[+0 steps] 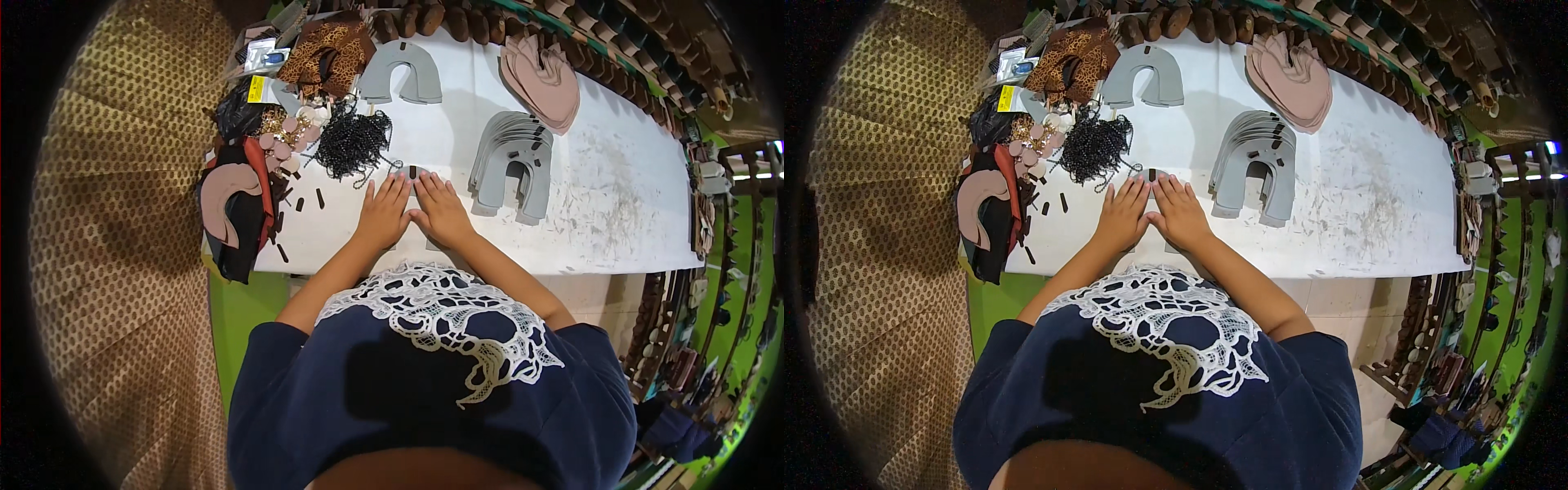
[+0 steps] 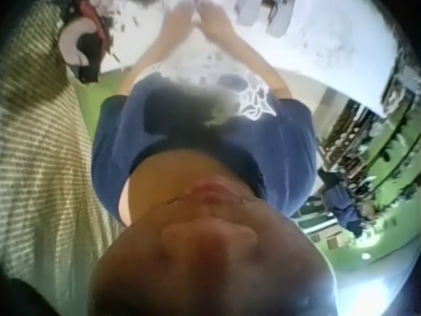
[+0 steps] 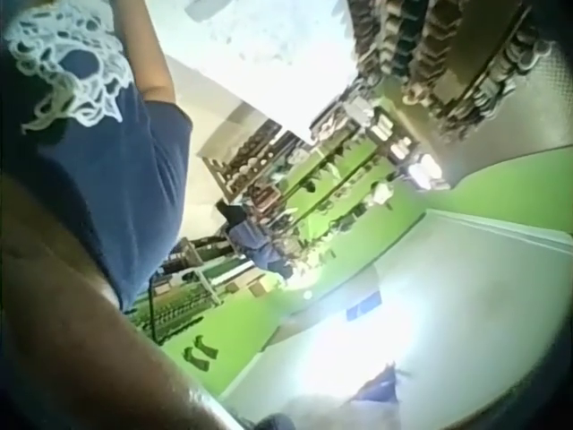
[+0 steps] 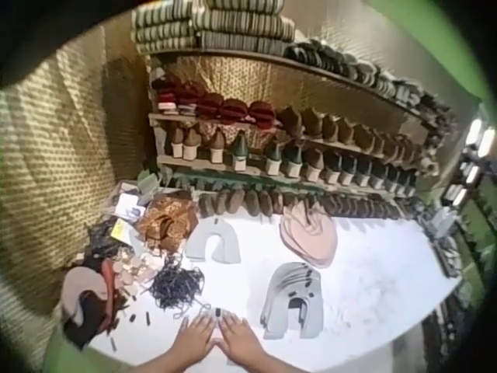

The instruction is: The person is assembling shoe upper components by placing small black pieces onto a U-shaped template.

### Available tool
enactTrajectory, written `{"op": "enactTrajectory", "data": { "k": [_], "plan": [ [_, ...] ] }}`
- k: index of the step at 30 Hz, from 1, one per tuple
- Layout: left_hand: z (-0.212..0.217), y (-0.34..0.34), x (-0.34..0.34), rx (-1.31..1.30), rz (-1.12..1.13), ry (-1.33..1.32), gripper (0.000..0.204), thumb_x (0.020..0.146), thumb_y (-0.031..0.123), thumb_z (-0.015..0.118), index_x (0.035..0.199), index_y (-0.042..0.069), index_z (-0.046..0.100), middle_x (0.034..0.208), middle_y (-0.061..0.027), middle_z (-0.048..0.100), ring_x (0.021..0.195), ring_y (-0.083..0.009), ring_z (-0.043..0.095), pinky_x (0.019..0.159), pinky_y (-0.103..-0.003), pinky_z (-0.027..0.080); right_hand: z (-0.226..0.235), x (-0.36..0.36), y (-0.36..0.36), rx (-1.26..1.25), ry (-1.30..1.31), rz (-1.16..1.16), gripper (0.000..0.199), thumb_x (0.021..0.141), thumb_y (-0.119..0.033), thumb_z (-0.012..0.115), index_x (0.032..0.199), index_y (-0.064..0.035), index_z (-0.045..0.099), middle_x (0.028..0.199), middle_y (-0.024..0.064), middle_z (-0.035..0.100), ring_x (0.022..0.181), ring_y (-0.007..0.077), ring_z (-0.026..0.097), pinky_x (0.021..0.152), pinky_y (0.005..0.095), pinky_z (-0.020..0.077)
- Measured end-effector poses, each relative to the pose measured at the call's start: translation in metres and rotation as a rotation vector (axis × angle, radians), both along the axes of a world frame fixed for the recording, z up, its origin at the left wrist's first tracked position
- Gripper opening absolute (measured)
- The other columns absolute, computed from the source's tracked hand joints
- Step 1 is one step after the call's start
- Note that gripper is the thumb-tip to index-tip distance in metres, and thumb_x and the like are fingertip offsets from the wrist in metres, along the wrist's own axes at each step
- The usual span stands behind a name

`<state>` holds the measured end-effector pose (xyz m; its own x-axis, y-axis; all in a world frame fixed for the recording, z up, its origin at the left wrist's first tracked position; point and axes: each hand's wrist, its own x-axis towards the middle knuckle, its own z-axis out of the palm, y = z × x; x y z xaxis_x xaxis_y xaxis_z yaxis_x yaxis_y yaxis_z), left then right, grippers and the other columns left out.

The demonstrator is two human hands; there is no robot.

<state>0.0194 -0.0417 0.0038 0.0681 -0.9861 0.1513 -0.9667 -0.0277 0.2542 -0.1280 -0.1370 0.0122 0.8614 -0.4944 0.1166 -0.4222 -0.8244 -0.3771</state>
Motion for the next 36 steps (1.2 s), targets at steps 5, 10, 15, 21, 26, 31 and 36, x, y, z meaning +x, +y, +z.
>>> {"op": "enactTrajectory", "data": {
  "k": [5,10,15,21,26,31,36],
  "plan": [
    [-0.01,0.002,-0.003,0.006,0.05,-0.032,0.064,0.085,0.037,0.052,0.137,0.005,0.035,0.144,-0.0114,0.032,0.134,-0.0251,0.028,0.108,-0.05,0.015,-0.013,-0.003,0.005,-0.084,0.01,-0.044,0.064,0.088,-0.045,0.046,0.135,-0.002,0.035,0.142,0.0172,0.033,0.132,0.0315,0.03,0.106,0.0495,0.022],
    [-0.008,0.014,-0.002,0.041,0.097,0.043,0.067,0.085,0.038,0.05,0.139,0.003,0.03,0.144,-0.0131,0.03,0.134,-0.0277,0.026,0.108,-0.051,0.015,-0.01,-0.015,0.011,-0.059,0.068,-0.083,0.068,0.088,-0.048,0.044,0.139,-0.0047,0.031,0.145,0.015,0.029,0.135,0.0279,0.026,0.108,0.0483,0.0181],
    [-0.005,0.028,-0.002,0.066,0.125,0.032,0.068,0.087,0.041,0.049,0.139,0.003,0.028,0.146,-0.0131,0.028,0.136,-0.0272,0.023,0.108,-0.051,0.013,-0.002,-0.028,0.02,-0.038,0.104,-0.082,0.067,0.088,-0.045,0.046,0.138,-0.0026,0.03,0.145,0.0158,0.027,0.134,0.0305,0.026,0.107,0.0506,0.0194],
    [0.005,0.043,-0.001,0.141,0.111,0.057,0.069,0.087,0.043,0.048,0.139,0.002,0.027,0.146,-0.015,0.026,0.135,-0.0293,0.023,0.108,-0.052,0.011,0.009,-0.032,0.023,-0.035,0.139,-0.119,0.059,0.087,-0.042,0.049,0.13,-0.0025,0.043,0.138,0.0168,0.037,0.129,0.032,0.034,0.105,0.0528,0.0234],
    [0.006,0.036,-0.001,0.1,0.106,0.026,0.068,0.086,0.044,0.049,0.137,0.002,0.032,0.145,-0.0147,0.027,0.136,-0.0277,0.023,0.109,-0.051,0.013,0.012,-0.002,0.006,-0.067,0.012,-0.153,0.051,0.086,-0.04,0.052,0.126,-0.0085,0.049,0.13,0.0152,0.045,0.12,0.0332,0.041,0.099,0.0534,0.03],
    [-0.001,0.034,-0.001,0.075,0.1,0.031,0.068,0.086,0.043,0.05,0.138,0.003,0.032,0.146,-0.0144,0.026,0.136,-0.0275,0.022,0.109,-0.05,0.013,0.001,0.025,0.003,-0.272,0.036,-0.22,0.052,0.085,-0.046,0.051,0.125,-0.0148,0.051,0.132,0.0135,0.044,0.122,0.0356,0.038,0.1,0.056,0.0269],
    [-0.003,0.035,-0.001,0.04,0.084,0.061,0.067,0.086,0.04,0.051,0.138,0.003,0.03,0.145,-0.0159,0.027,0.135,-0.0292,0.023,0.108,-0.052,0.013,-0.005,0.038,-0.002,-0.226,0.092,-0.278,0.055,0.086,-0.049,0.046,0.129,-0.0145,0.049,0.137,0.0138,0.039,0.127,0.0362,0.033,0.103,0.0584,0.0198]
  ]
}}
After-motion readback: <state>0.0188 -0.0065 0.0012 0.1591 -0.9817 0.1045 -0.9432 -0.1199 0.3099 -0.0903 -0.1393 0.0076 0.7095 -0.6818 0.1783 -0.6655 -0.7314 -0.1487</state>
